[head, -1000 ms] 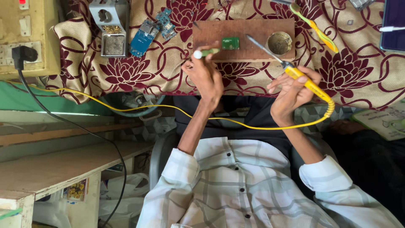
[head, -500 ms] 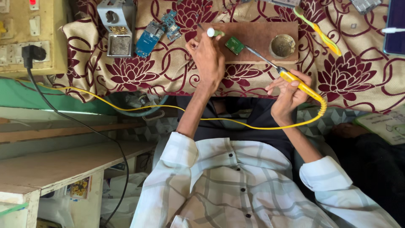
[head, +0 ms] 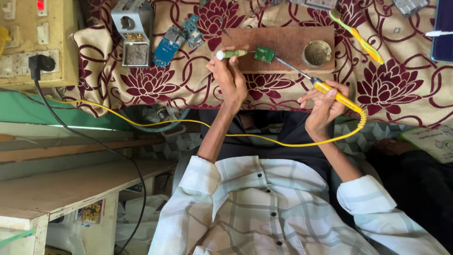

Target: The person uses a soldering iron and solder wire to solder components on a small green circuit board. They repeatedly apply heat and solder to different points on the board while holding it steady with their other hand.

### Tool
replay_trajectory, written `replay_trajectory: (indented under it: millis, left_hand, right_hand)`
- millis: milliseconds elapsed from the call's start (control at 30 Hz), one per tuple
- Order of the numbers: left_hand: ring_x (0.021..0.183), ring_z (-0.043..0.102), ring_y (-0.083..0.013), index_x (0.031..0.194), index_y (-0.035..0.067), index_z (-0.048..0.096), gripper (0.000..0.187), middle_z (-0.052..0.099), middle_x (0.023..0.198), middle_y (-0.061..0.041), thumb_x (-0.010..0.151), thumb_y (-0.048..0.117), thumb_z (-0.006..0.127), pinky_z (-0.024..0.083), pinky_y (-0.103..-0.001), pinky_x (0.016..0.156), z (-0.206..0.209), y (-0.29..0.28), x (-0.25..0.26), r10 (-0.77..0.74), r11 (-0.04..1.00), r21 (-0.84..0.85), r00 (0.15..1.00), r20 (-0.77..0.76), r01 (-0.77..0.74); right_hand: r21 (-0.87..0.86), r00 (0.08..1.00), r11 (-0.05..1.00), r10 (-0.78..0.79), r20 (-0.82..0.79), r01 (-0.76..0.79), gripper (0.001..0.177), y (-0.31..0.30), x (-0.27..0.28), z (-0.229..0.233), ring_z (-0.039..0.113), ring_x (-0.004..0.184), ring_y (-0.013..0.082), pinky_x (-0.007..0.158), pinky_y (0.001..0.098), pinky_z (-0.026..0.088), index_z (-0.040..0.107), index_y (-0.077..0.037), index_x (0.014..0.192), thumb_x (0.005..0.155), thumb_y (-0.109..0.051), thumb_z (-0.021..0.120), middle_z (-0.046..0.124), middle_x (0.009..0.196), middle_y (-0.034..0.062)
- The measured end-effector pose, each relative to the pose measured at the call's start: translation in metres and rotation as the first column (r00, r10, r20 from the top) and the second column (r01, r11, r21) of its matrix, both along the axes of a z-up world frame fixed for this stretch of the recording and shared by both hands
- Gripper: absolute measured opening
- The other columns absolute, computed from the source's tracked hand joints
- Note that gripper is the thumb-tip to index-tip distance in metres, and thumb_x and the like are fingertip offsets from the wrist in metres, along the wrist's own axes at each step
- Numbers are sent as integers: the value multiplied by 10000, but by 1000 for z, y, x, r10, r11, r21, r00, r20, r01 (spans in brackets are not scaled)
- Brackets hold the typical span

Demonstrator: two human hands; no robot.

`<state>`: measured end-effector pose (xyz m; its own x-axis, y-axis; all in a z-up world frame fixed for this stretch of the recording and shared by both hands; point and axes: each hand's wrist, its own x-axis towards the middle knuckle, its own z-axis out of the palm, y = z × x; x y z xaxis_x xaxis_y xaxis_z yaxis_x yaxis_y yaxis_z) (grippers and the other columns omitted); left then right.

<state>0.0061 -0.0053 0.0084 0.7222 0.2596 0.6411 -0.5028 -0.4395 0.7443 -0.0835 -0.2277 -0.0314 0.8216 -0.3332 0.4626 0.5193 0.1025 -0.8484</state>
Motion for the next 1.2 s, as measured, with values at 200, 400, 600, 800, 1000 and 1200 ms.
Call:
replay_trajectory:
  millis: [200,400,600,800,1000,1200]
  left_hand:
    - [912,469,-224,1129,49,538,65,524,973,-100,1070,54,512,263,-401,889,-6,1,5,55,983,172,998,20,-58]
    - [952,444,-220,1188,32,538,206,512,1008,-101,992,-27,522,247,-397,871,-14,1,4,56,979,197,998,23,-60]
    - [942,418,-199,1168,74,577,273,552,1014,-31,953,-84,520,250,-382,886,-14,2,5,43,974,221,998,51,-54]
    - [943,434,-204,1200,93,593,383,489,980,-55,881,-116,551,253,-384,896,-17,5,-2,-1,974,228,999,49,-11]
    - [948,447,-233,1268,32,531,477,511,1004,-76,827,-149,536,265,-398,878,-19,6,-1,-48,982,184,995,82,32]
    - [909,465,-259,1186,52,598,430,598,1033,-84,826,-172,527,284,-414,873,-11,8,-4,-100,971,224,994,48,87]
  right_hand:
    - [-17,1000,1000,-6,-11,6,317,-2,-2,2,646,640,248,578,311,527,388,-39,1319,1211,-335,362,610,866,176]
    - [1,1000,1000,23,-7,-23,320,0,-2,3,656,654,246,589,308,529,388,-41,1317,1209,-341,366,610,863,175]
    - [-8,999,1000,25,27,-25,323,0,0,6,652,640,244,583,308,529,387,-52,1308,1210,-359,366,611,849,174]
    - [36,1000,999,25,-4,-25,327,-3,0,6,646,613,235,574,304,523,387,-53,1301,1211,-366,360,619,805,155]
    - [5,1000,1000,4,-13,-4,331,-1,-3,1,660,643,261,576,322,534,393,-40,1306,1213,-357,374,602,893,171]
    - [-6,999,999,33,-12,-33,328,2,-3,-7,661,648,274,582,337,542,383,-36,1299,1204,-350,373,610,902,184]
